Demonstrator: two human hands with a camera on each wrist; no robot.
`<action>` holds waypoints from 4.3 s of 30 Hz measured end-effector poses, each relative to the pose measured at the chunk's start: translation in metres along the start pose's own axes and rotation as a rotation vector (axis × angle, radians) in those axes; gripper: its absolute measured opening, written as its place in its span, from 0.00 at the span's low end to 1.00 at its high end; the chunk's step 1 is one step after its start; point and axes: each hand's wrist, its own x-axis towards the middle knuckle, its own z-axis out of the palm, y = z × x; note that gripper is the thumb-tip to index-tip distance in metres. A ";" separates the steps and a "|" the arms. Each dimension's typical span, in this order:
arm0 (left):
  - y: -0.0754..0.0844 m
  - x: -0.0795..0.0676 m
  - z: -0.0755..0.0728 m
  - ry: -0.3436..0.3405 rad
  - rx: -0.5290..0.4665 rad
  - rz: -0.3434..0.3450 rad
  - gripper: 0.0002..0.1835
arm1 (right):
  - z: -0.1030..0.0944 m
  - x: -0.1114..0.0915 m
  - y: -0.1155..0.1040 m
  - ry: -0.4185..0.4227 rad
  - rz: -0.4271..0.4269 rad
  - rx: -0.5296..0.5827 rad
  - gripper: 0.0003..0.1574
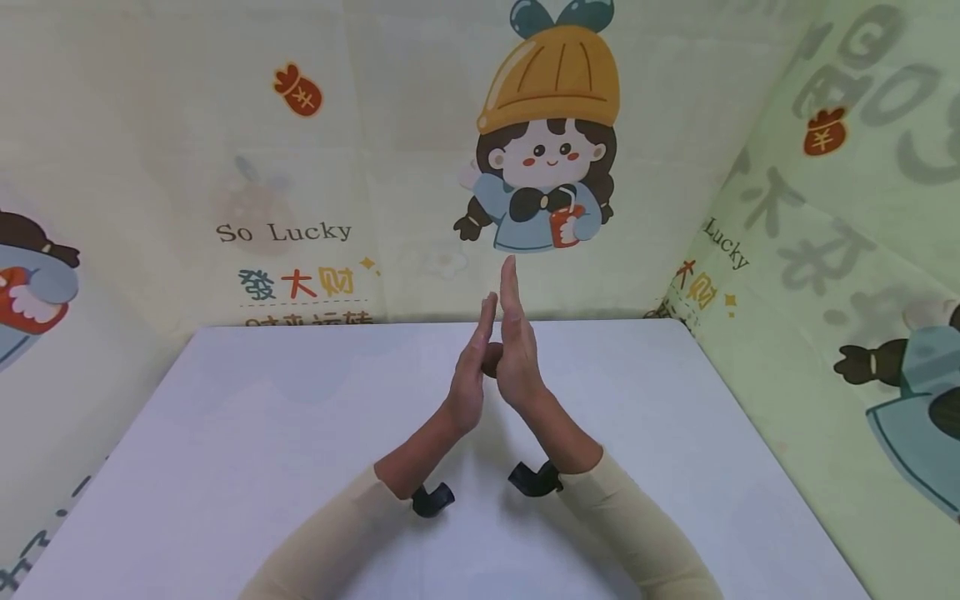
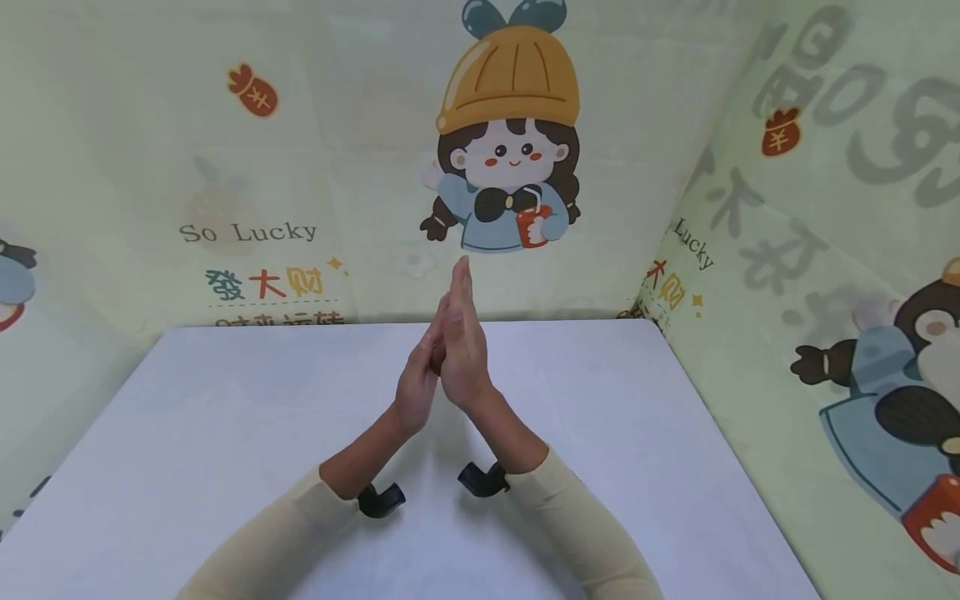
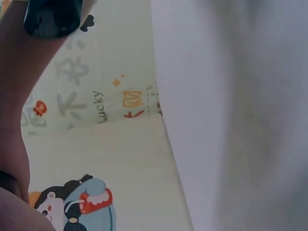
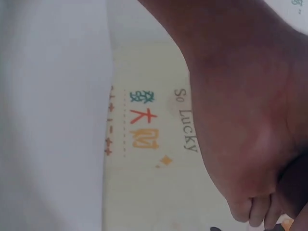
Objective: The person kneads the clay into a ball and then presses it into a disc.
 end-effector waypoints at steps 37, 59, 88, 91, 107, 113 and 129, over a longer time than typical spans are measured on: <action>0.039 0.021 -0.006 0.109 0.029 0.121 0.35 | 0.012 -0.005 0.014 -0.087 0.130 0.322 0.61; 0.022 0.045 -0.038 0.196 0.007 0.012 0.36 | 0.030 -0.021 0.003 -0.119 0.052 0.182 0.51; -0.008 0.024 -0.022 0.020 0.061 -0.034 0.34 | 0.013 0.004 -0.010 -0.063 0.005 0.120 0.57; -0.006 0.021 -0.018 0.013 0.062 -0.035 0.34 | 0.009 0.006 -0.009 -0.056 0.017 0.129 0.58; 0.008 0.008 -0.003 -0.024 0.007 0.029 0.34 | -0.006 0.015 0.005 -0.029 0.089 0.154 0.58; 0.011 0.006 -0.001 -0.015 0.003 0.036 0.34 | -0.007 0.016 0.009 -0.046 0.105 0.189 0.61; 0.018 0.007 -0.002 0.063 -0.010 0.122 0.36 | 0.000 0.007 0.027 -0.083 0.139 0.197 0.61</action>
